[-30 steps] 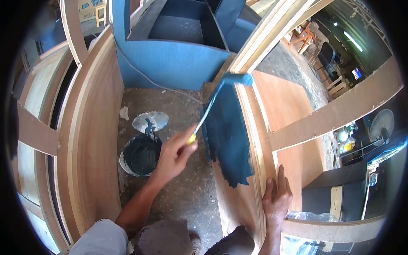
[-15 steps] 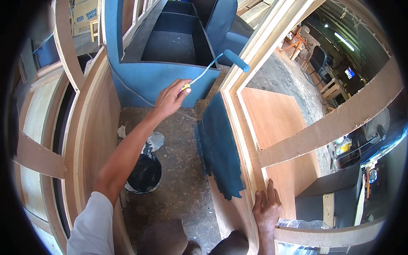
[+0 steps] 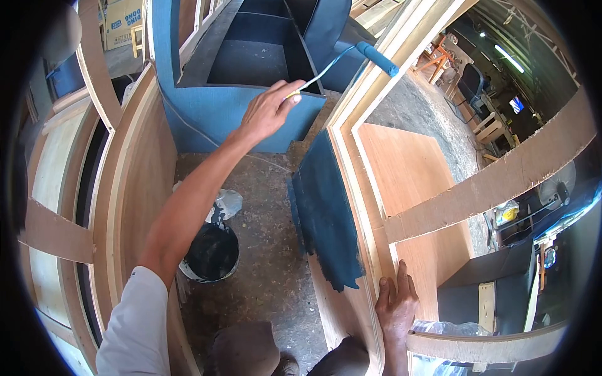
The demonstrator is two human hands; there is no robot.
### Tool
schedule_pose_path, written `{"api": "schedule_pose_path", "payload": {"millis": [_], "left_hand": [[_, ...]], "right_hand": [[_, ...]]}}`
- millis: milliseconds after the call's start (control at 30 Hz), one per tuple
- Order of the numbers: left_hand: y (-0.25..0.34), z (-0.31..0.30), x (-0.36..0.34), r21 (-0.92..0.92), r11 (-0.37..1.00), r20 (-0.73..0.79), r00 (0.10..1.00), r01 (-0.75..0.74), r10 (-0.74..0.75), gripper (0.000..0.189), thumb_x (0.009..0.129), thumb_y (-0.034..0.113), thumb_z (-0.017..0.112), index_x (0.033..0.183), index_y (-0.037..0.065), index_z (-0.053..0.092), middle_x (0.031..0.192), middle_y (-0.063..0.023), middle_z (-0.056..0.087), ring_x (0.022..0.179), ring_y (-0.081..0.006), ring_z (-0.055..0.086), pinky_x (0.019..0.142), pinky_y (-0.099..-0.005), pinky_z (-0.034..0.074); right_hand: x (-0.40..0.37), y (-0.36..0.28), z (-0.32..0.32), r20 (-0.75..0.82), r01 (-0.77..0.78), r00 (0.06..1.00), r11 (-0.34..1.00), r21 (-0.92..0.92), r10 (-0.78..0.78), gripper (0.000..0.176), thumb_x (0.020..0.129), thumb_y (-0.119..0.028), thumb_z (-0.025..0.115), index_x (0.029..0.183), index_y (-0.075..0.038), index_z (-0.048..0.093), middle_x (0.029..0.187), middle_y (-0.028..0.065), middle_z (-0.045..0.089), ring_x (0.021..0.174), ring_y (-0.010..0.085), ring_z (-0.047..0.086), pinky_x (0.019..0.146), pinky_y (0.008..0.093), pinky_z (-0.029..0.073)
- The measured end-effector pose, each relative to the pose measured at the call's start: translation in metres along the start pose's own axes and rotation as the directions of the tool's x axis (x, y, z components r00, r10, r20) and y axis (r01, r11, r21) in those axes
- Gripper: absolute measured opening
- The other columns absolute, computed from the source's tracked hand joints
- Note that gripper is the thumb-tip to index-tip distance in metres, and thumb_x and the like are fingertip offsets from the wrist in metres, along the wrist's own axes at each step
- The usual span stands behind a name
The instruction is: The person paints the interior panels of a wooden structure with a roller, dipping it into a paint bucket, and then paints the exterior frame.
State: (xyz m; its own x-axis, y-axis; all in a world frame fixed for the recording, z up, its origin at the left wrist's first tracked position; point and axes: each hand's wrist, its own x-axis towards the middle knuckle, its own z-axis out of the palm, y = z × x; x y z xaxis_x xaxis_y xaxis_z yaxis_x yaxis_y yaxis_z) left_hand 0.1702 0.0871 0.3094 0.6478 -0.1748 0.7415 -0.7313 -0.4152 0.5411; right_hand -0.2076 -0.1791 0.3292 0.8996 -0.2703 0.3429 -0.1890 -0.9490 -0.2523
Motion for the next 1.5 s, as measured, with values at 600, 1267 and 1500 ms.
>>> {"api": "schedule_pose_path", "payload": {"millis": [600, 1267, 1500], "left_hand": [[-0.044, 0.004, -0.030, -0.020, 0.999, 0.123, 0.992, 0.038, -0.035, 0.034, 0.103, 0.023, 0.056, 0.135, 0.013, 0.062, 0.102, -0.0117, 0.064, 0.085, -0.0312, 0.065, 0.076, -0.0441, 0.051], [-0.059, 0.012, -0.044, 0.047, 0.999, 0.117, 0.993, 0.010, -0.015, 0.035, 0.102, 0.023, 0.058, 0.136, 0.013, 0.061, 0.100, -0.0119, 0.062, 0.085, -0.0316, 0.064, 0.076, -0.0453, 0.049], [-0.088, 0.013, -0.116, 0.093, 0.993, 0.296, 0.950, 0.072, -0.096, 0.036, 0.101, 0.022, 0.059, 0.135, 0.014, 0.062, 0.101, -0.0117, 0.062, 0.087, -0.0316, 0.064, 0.078, -0.0457, 0.049]], "right_hand": [[-0.001, 0.002, 0.002, -0.007, 0.021, 1.000, 1.000, -0.001, -0.021, 0.047, 0.091, -0.007, 0.064, 0.133, 0.014, 0.055, 0.094, 0.0280, 0.066, 0.082, 0.0398, 0.069, 0.072, 0.0459, 0.056], [-0.001, 0.002, 0.004, -0.001, 0.041, 0.999, 0.999, -0.023, -0.041, 0.048, 0.093, -0.007, 0.063, 0.135, 0.014, 0.054, 0.097, 0.0298, 0.066, 0.085, 0.0411, 0.070, 0.074, 0.0475, 0.055], [0.000, -0.002, 0.004, -0.005, 0.049, 0.999, 0.999, -0.004, -0.049, 0.047, 0.092, -0.004, 0.062, 0.135, 0.014, 0.053, 0.097, 0.0298, 0.066, 0.085, 0.0408, 0.070, 0.074, 0.0471, 0.055]]}}
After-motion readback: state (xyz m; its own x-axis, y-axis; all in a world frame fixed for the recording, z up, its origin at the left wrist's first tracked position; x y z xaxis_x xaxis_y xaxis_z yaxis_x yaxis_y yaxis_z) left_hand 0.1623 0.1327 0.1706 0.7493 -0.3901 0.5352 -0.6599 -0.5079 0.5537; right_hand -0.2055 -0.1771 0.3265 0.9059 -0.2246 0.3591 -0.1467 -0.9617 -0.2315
